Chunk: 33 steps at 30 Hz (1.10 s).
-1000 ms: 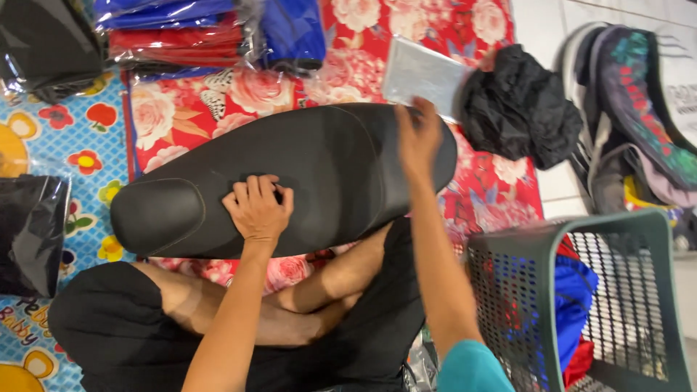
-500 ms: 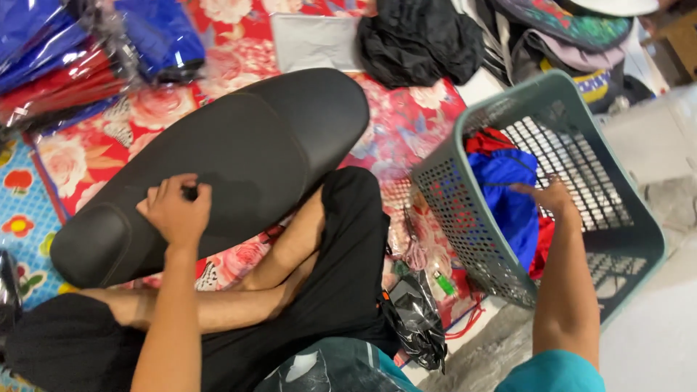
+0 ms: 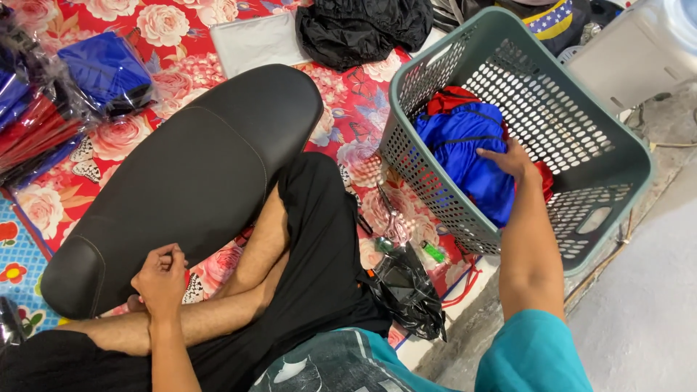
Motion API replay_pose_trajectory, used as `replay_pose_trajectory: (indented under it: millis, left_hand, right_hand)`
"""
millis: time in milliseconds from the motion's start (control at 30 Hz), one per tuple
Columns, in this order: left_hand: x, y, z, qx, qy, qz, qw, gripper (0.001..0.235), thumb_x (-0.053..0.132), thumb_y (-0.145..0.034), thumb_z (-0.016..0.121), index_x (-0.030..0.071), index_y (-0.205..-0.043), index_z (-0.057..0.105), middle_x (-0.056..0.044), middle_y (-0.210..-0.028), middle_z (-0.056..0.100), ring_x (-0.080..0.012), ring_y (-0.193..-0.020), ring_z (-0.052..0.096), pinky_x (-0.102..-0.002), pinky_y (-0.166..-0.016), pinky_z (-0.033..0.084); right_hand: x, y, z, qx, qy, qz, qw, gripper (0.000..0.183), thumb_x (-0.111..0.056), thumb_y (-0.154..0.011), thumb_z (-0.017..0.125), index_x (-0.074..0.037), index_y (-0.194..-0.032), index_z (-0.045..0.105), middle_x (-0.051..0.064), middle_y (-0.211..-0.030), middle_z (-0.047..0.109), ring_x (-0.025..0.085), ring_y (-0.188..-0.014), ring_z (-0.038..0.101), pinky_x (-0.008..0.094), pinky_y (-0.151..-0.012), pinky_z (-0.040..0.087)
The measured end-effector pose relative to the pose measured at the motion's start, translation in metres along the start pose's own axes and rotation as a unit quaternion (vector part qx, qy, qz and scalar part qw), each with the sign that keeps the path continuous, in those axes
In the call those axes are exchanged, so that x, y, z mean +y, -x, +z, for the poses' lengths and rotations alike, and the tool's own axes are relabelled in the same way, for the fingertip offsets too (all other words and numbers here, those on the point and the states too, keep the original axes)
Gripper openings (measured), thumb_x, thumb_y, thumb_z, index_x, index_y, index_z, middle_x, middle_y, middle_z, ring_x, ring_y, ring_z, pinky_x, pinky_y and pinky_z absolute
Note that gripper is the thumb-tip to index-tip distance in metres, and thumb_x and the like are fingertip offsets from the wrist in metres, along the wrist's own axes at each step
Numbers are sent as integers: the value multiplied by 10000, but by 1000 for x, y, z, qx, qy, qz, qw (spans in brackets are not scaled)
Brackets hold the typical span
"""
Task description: The person places a folded blue garment into a clear plastic bag and seals it. They then take a blue drawstring bag, place it over a black seat cushion, and tie the drawstrings together to secure it.
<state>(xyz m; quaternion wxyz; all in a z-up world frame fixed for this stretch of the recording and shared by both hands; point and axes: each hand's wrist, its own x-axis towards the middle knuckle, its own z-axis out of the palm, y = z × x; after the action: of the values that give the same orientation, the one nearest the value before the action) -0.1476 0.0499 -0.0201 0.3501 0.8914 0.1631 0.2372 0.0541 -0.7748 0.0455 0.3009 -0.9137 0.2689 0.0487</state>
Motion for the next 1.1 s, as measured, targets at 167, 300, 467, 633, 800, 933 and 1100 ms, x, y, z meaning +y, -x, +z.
replay_pose_trajectory:
  millis: [167,300,467,633,800,933,1100]
  left_hand:
    - [12,2,-6,19,26,9,999,33,99,-1031,754,98,-1051,780,-54,-729,698,-190,-677,694,-275,-713,526]
    - [56,-1,-22,6,62,33,998,90,20,-1107,692,-51,-1073,735,-84,-753,688,-166,-745,716,-259,-724,556]
    - [85,-2,-28,15,66,81,994,66,-24,-1111,695,-69,-1092,739,-98,-772,698,-183,-742,718,-264,-724,552]
    - [117,-4,-28,15,83,91,992,42,-36,-1113,712,-70,-1107,735,-96,-777,694,-169,-752,709,-252,-753,547]
    - [145,-4,-27,30,73,164,983,26,-104,-1107,724,-111,-1109,749,-118,-766,698,-207,-729,713,-290,-720,564]
    - [164,-4,-25,30,90,188,978,24,-127,-1114,724,-134,-1103,743,-140,-772,694,-226,-721,714,-295,-685,559]
    - [186,-4,-24,36,123,161,979,26,-112,-1106,725,-107,-1089,744,-119,-766,689,-201,-703,702,-287,-724,551]
  right_hand:
    - [-14,24,-23,39,-28,-12,999,567,-522,-700,951,-105,-1039,769,186,-938,688,353,-924,659,466,-842,523]
    - [-95,89,-82,66,-175,-62,980,155,-218,-890,812,-130,-1014,779,44,-1027,752,164,-1093,669,380,-1082,470]
    - [-106,86,-129,250,-430,-95,863,238,-279,-756,900,-153,-900,758,-96,-892,691,48,-850,656,239,-878,572]
    - [-139,121,-176,217,-609,-151,748,469,-216,-752,845,-44,-1184,782,58,-1102,859,183,-1002,860,324,-1005,742]
    - [-194,182,-128,119,-545,-248,792,323,-288,-806,756,-118,-1061,655,-3,-1000,699,147,-919,711,332,-944,647]
    - [-175,150,-202,58,-500,-309,807,257,-327,-839,700,-156,-987,578,-33,-938,602,132,-869,622,341,-907,592]
    - [-194,142,-238,-70,-404,-430,805,249,-395,-902,587,-221,-838,421,-77,-813,407,118,-767,444,370,-832,483]
